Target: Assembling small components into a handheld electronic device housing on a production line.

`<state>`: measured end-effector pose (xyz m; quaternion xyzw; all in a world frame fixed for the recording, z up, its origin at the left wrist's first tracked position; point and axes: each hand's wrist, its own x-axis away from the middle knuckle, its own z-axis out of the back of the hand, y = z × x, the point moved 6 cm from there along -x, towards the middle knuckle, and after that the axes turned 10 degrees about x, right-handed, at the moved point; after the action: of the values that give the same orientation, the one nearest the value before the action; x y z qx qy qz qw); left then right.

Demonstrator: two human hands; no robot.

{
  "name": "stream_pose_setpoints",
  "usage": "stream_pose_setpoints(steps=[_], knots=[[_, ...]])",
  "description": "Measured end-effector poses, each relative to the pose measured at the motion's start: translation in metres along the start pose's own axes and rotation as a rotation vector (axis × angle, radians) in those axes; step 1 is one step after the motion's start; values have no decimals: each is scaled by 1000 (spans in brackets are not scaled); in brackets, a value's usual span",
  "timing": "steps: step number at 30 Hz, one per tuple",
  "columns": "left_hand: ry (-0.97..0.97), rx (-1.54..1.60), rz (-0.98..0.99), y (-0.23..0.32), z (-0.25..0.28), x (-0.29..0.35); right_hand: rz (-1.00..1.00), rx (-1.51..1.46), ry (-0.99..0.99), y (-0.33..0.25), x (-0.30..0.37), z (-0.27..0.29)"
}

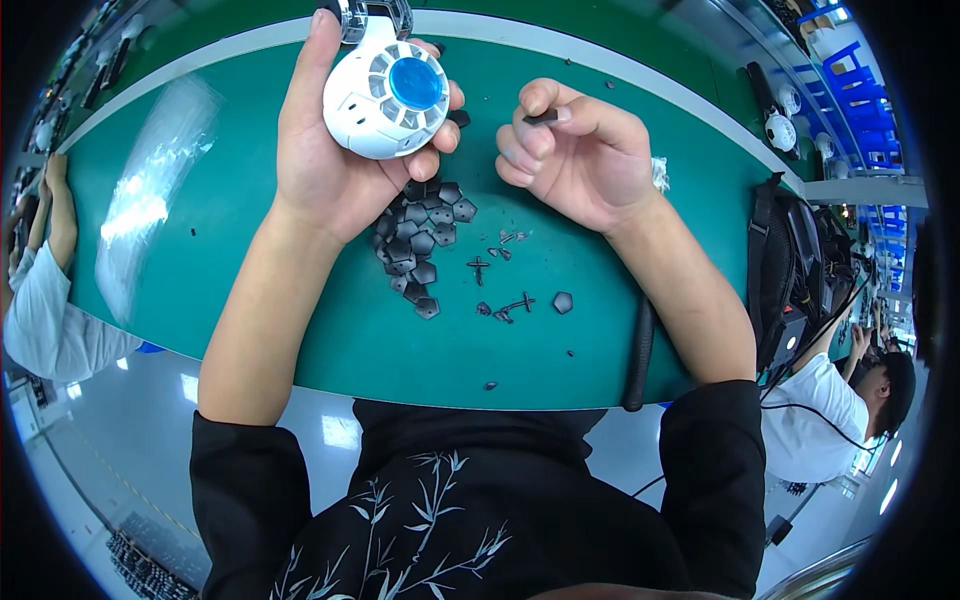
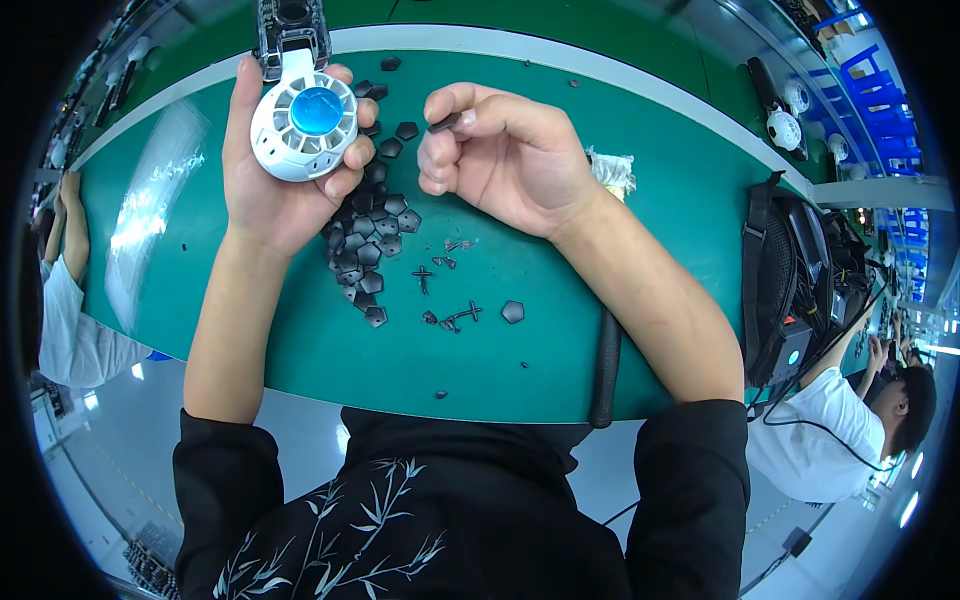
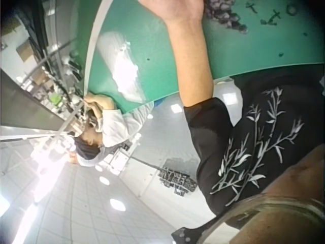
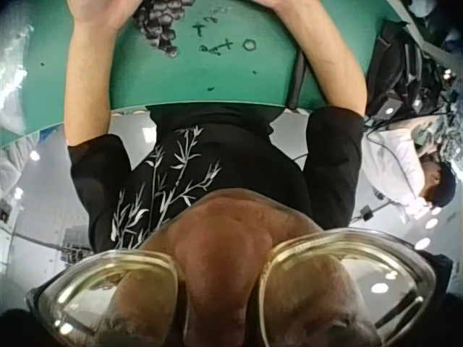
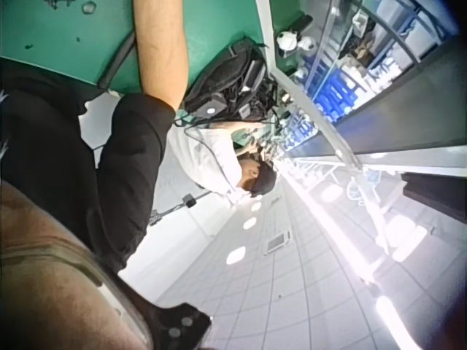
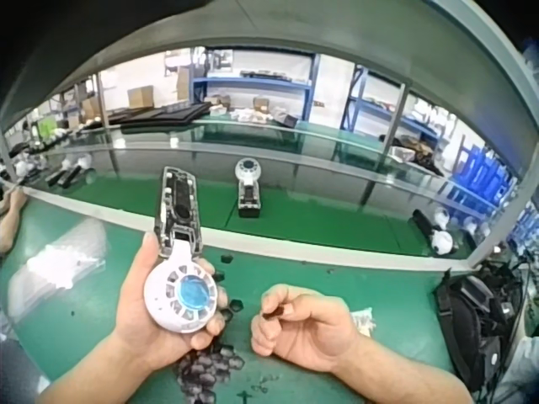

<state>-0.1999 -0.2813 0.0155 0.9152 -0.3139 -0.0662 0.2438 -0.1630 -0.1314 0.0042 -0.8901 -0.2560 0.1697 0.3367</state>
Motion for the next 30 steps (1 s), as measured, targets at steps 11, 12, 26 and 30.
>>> stream_pose_setpoints(steps=[11,12,26,30], knots=[[77,-120,-18,2,-4,1,1,232,187,1,0,-8],[100,-157,-40,3,-5,2,12,261,207,1,-1,-8],[203,-586,-284,6,-10,7,129,677,434,-30,4,-32],[189,-639,-335,3,-7,10,6,862,488,-32,10,-47]])
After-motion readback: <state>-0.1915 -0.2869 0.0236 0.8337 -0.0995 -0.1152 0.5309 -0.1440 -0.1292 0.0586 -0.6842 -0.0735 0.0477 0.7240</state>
